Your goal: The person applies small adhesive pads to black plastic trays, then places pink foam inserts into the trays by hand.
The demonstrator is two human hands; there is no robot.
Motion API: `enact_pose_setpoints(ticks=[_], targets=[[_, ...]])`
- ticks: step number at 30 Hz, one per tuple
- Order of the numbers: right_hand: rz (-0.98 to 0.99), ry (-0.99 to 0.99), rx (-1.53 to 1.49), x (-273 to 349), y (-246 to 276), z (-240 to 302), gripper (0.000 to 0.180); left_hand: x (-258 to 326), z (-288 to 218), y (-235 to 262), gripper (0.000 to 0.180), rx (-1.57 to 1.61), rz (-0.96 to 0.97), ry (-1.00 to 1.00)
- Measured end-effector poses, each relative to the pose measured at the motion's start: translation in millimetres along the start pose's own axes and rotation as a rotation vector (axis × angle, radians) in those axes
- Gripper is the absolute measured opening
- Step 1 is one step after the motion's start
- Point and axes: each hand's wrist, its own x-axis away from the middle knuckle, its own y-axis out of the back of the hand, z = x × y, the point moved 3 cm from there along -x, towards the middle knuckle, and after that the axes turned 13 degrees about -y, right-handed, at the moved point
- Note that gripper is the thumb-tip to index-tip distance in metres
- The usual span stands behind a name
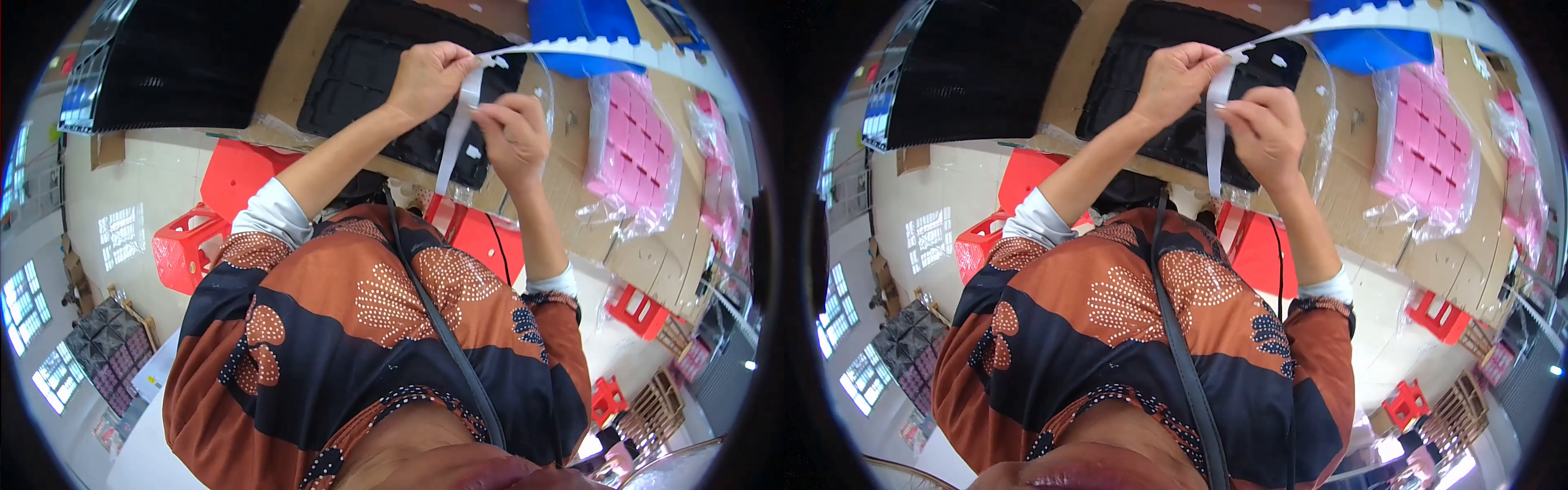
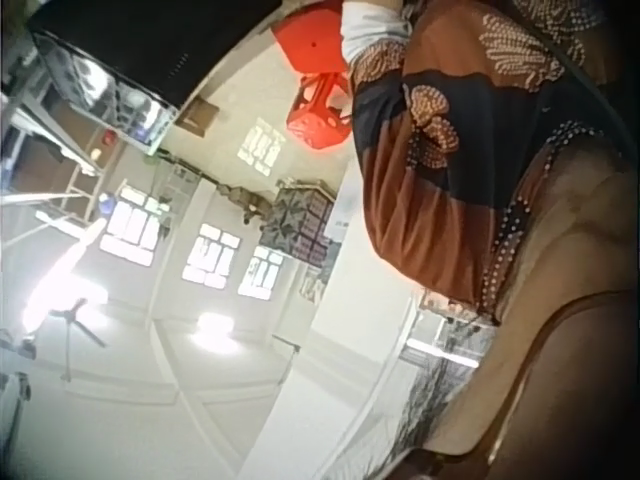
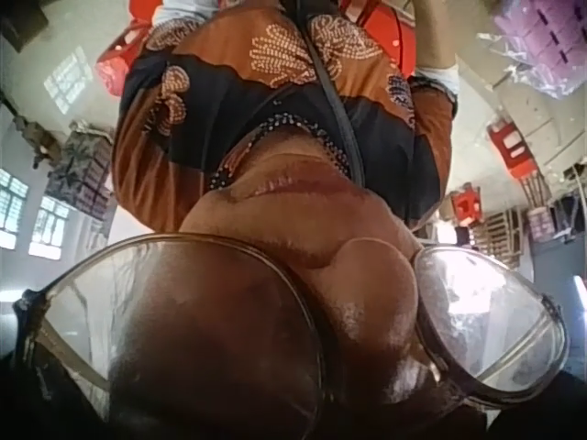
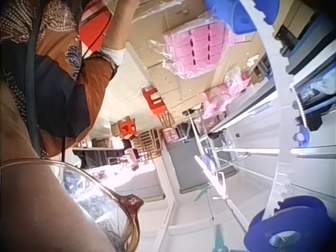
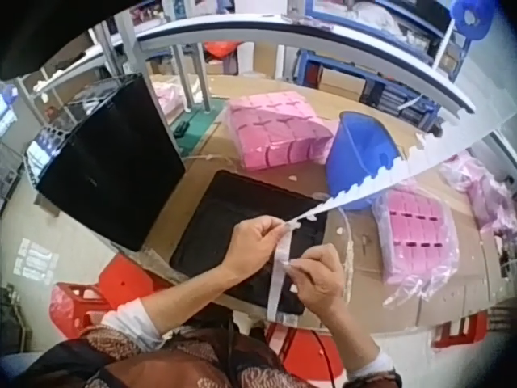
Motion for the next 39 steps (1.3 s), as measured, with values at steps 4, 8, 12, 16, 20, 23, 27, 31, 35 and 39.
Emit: enact_pose_setpoints(ticks=[4,8,12,16,20,23,27,31,35,39], targets=[[-0.143,-0.767,-0.125,2,-3,-69,0.006,10,-13,-4,0.014,-0.048,0.048,-0.122],[0.056,-0.496,-0.013,-30,-80,-143,0.011,26,-26,-12,0.010,-0.066,0.196,-0.308],[0.182,-0.594,-0.033,-67,-165,-168,0.014,46,-23,-7,0.013,-0.072,0.196,-0.386],[0.242,-0.576,0.040,-79,-202,-181,0.014,61,-29,-4,0.013,-0.059,0.190,-0.351],[0.353,-0.806,0.152,-76,-215,-199,0.012,63,-35,1,0.012,-0.085,0.190,-0.306],[0.392,-0.748,0.370,-62,-203,-193,0.013,74,-44,-15,0.012,-0.086,0.135,-0.304],[0.359,-0.618,0.564,-57,-189,-183,0.022,72,-51,-20,0.012,-0.081,0.149,-0.320],[0.017,-0.588,0.400,-49,-155,-176,0.022,62,-53,-25,0.011,-0.095,0.182,-0.351],[0.031,-0.674,-0.039,-15,-82,-159,0.018,37,-45,-18,0.011,-0.025,0.150,-0.236],[-0.083,-0.797,-0.280,28,7,-82,0.011,12,-48,-12,0.012,-0.059,0.117,-0.223]])
